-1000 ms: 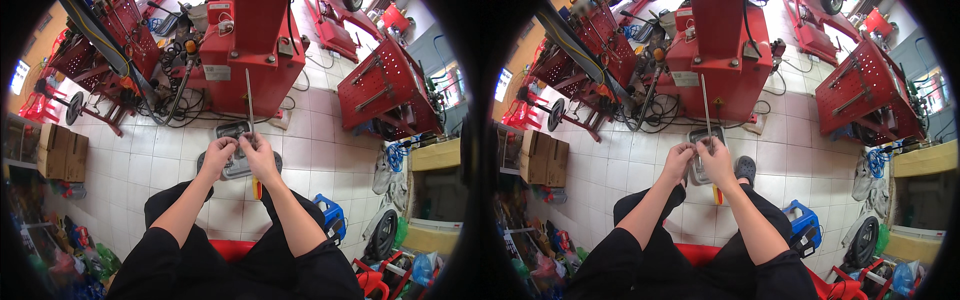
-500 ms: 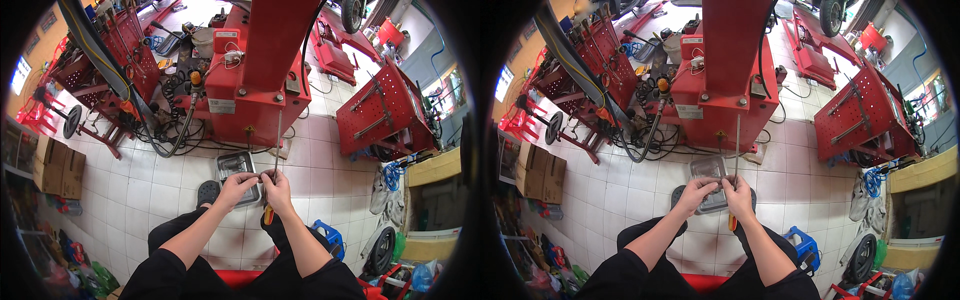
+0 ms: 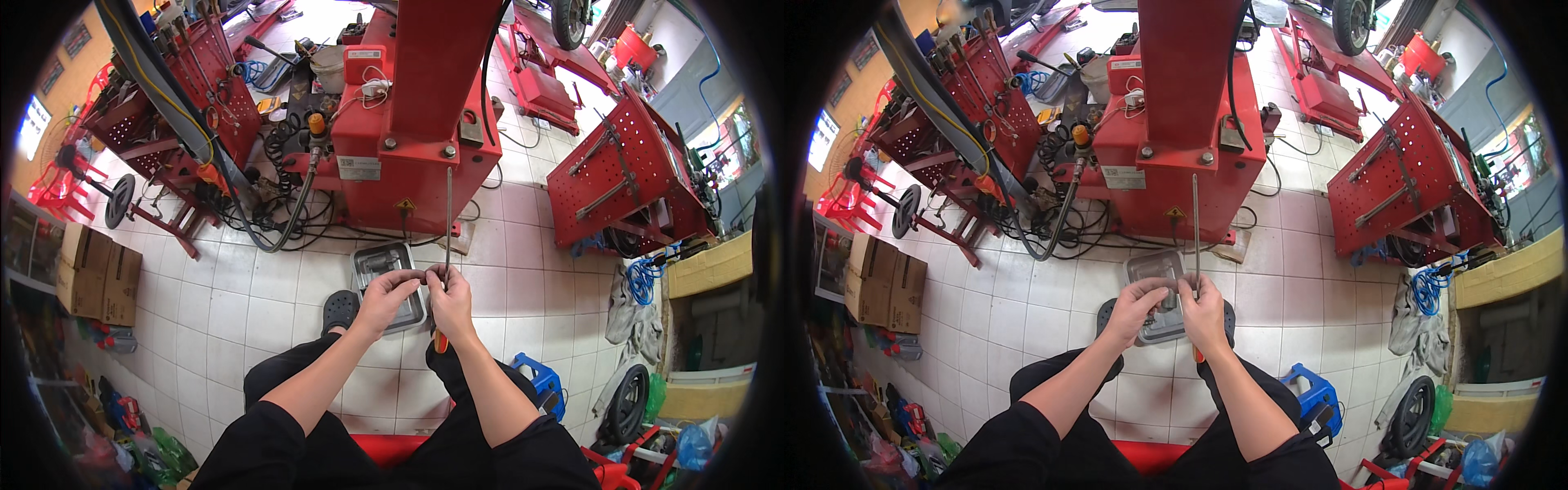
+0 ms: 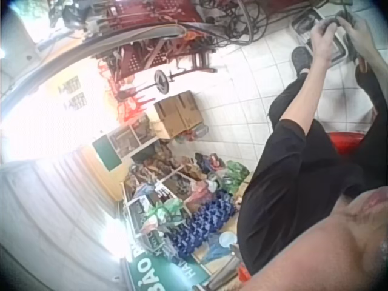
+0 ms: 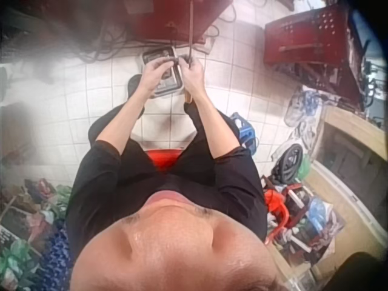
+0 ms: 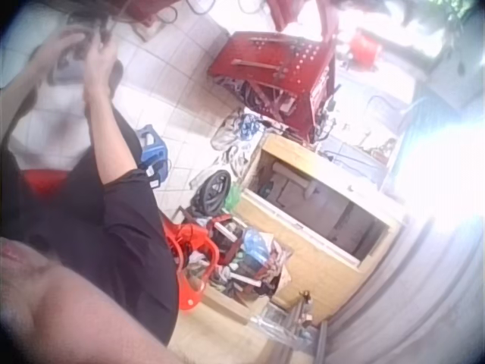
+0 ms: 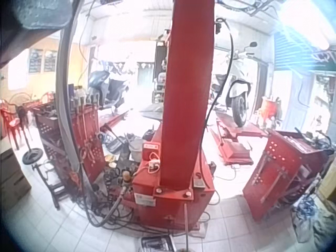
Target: The person sits on a stool in a workshop and uses a screwdriver to disassemble a mechanical part held in their lap. They remove a screw and a small metal piece, placing them into a metal tray on the floor, then continue to manipulate the part with their hands.
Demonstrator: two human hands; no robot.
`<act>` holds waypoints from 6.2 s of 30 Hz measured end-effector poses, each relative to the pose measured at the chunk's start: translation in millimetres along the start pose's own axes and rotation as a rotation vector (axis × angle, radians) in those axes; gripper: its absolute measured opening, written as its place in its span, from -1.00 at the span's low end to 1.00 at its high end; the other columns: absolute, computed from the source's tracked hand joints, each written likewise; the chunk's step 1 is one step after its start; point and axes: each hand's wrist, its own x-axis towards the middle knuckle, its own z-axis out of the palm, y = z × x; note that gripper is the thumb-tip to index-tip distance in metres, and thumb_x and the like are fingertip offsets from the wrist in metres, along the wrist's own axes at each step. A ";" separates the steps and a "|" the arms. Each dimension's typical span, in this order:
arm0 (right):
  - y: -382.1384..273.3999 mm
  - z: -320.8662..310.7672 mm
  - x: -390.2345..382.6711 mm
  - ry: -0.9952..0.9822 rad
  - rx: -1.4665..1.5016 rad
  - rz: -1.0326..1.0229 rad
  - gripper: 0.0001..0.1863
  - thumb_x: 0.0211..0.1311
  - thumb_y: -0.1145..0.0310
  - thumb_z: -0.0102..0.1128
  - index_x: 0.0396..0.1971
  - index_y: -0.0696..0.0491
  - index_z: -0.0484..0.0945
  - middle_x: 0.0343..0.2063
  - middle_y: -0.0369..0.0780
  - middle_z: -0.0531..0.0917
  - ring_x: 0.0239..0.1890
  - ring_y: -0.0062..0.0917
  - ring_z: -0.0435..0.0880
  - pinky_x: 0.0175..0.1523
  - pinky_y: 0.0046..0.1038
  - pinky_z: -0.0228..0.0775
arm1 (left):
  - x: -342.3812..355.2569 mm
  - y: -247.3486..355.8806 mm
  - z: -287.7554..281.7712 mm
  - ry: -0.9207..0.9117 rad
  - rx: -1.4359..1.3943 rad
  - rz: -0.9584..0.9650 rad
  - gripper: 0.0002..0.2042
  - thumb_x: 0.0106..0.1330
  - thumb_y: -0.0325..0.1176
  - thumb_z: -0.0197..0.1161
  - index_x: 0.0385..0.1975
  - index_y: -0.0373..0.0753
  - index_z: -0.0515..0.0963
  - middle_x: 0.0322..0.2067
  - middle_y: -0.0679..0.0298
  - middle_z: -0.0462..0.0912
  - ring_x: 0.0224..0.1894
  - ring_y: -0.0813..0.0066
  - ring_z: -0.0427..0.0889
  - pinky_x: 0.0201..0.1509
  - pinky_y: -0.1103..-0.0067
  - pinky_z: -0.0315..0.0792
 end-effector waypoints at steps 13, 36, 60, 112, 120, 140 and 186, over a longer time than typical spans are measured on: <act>-19.2 -1.2 -3.8 0.012 -0.104 0.077 -0.81 0.17 0.40 0.05 -0.35 0.24 0.48 -0.47 -0.16 0.60 -0.39 -0.55 0.55 -0.21 -0.54 0.35 | 0.9 -7.0 -5.6 -0.035 0.050 0.024 -0.74 0.21 -0.39 0.14 -0.12 -0.32 0.53 -0.37 0.43 0.56 -0.40 0.76 0.37 -0.29 0.75 0.28; -16.2 -1.7 -4.6 -0.083 -0.291 0.006 -0.85 0.18 0.45 0.00 -0.34 0.22 0.45 -0.58 -0.17 0.55 -0.53 -0.54 0.48 -0.36 -0.51 0.32 | 3.8 -6.3 -14.0 -0.076 0.202 0.025 -0.76 0.23 -0.38 0.13 -0.16 -0.36 0.53 -0.29 0.30 0.59 -0.23 0.64 0.49 -0.11 0.67 0.34; -13.4 1.8 -6.7 -0.078 0.159 0.241 -0.87 0.21 0.44 -0.01 -0.39 0.20 0.41 -0.51 -0.29 0.50 -0.43 -0.68 0.41 -0.27 -0.63 0.27 | 5.1 -12.4 -12.7 0.079 0.166 0.111 -0.88 0.19 -0.45 0.16 -0.45 -0.23 0.33 -0.51 0.43 0.40 -0.42 0.71 0.39 -0.36 0.70 0.31; -22.6 -7.5 -5.0 -0.165 0.363 0.122 -0.76 0.05 0.53 0.15 -0.29 0.17 0.32 -0.43 -0.27 0.49 -0.35 -0.73 0.45 -0.26 -0.67 0.31 | 6.7 3.4 -17.6 -0.111 0.345 0.186 -0.82 0.18 -0.53 0.16 -0.22 -0.36 0.56 -0.25 0.29 0.48 -0.20 0.58 0.47 -0.12 0.69 0.36; -30.1 -6.1 -7.5 -0.213 0.201 0.057 -0.82 0.12 0.44 0.14 -0.36 0.16 0.36 -0.53 -0.36 0.45 -0.46 -0.77 0.39 -0.36 -0.68 0.27 | 4.4 10.2 -17.3 -0.079 0.094 0.137 -0.83 0.18 -0.54 0.15 -0.24 -0.36 0.55 -0.29 0.28 0.55 -0.23 0.59 0.49 -0.14 0.69 0.36; -32.6 3.7 -20.8 -0.337 -0.165 -0.103 -0.71 0.32 0.24 -0.17 -0.40 0.19 0.37 -0.67 -0.01 0.39 -0.60 -0.17 0.35 -0.42 -0.33 0.24 | 1.5 12.4 -19.0 -0.091 -0.210 0.138 -0.83 0.18 -0.54 0.19 -0.24 -0.37 0.52 -0.30 0.25 0.58 -0.39 0.62 0.50 -0.25 0.69 0.40; -18.8 -2.4 -2.9 -0.131 -0.368 0.019 -0.57 0.20 0.14 0.04 -0.63 0.24 0.40 -0.78 -0.25 0.32 -0.64 -0.63 0.25 -0.52 -0.50 0.14 | 6.8 64.1 -60.4 0.103 0.029 0.430 -0.78 0.17 -0.49 0.21 -0.19 -0.38 0.51 -0.33 0.21 0.63 -0.34 0.61 0.56 -0.32 0.75 0.36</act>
